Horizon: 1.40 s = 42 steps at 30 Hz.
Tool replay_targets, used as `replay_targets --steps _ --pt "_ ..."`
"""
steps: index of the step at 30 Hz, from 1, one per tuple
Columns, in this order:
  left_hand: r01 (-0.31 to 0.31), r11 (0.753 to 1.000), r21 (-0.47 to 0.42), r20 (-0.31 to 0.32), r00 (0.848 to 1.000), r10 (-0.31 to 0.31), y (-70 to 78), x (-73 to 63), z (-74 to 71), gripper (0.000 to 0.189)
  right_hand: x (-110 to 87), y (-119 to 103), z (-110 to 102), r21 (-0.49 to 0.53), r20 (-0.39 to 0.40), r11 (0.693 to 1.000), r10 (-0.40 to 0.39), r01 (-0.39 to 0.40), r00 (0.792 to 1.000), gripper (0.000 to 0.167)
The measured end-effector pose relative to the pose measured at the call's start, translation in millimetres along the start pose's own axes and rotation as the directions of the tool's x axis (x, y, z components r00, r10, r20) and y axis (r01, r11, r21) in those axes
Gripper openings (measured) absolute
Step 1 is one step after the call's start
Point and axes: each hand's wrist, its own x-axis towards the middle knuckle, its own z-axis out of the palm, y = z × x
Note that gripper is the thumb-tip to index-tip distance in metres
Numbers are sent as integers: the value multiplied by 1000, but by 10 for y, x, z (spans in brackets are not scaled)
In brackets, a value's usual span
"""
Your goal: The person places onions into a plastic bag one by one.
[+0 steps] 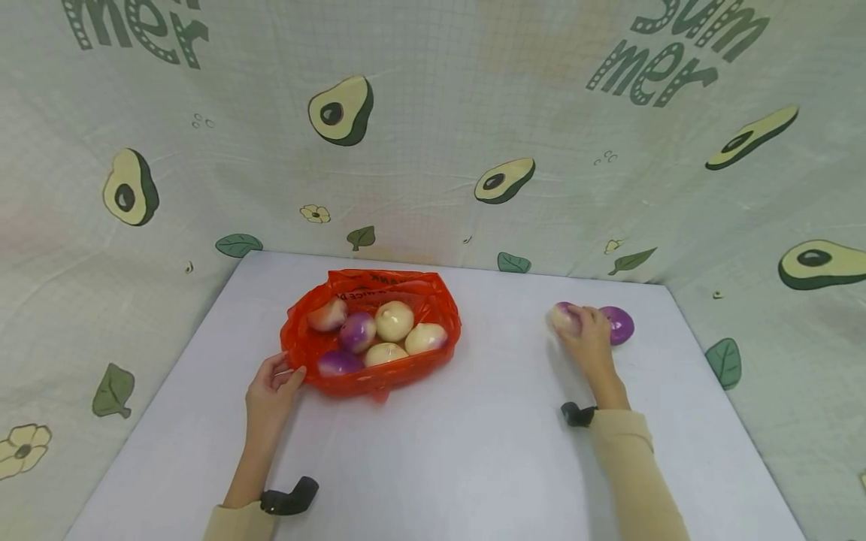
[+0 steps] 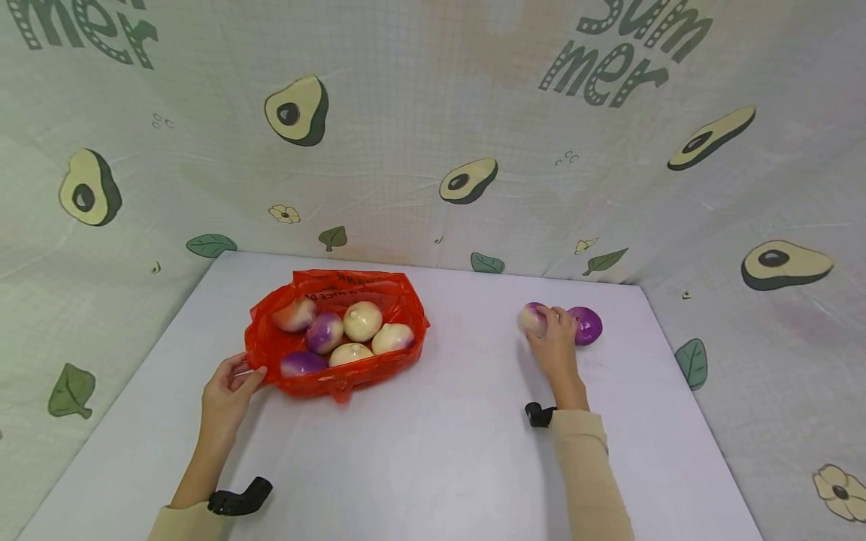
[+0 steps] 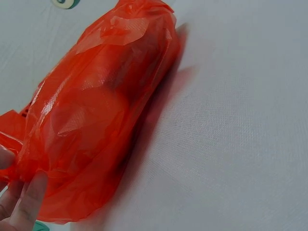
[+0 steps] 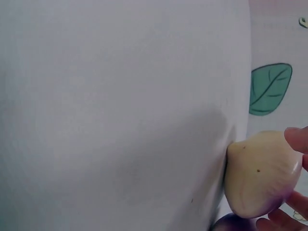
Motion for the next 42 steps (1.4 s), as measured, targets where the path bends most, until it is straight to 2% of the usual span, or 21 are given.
replay_targets --steps 5,12,20,33,42 --pt "4 1000 -3 4 1000 -4 0 -4 -7 42 20 84 41 -18 -12 999 -26 26 1000 52" --pt "3 1000 4 6 1000 -3 -2 0 -5 42 68 120 61 -54 13 999 11 -10 1000 54" --pt "-3 1000 -10 9 1000 4 15 -3 0 42 110 141 86 -82 7 996 35 -34 999 57" --pt "18 1000 6 13 1000 -18 20 -9 6 43 144 173 82 -98 -8 994 45 -46 999 55" --pt "3 1000 -4 7 1000 -3 26 -5 18 41 146 157 74 -98 -24 995 30 -32 999 54"
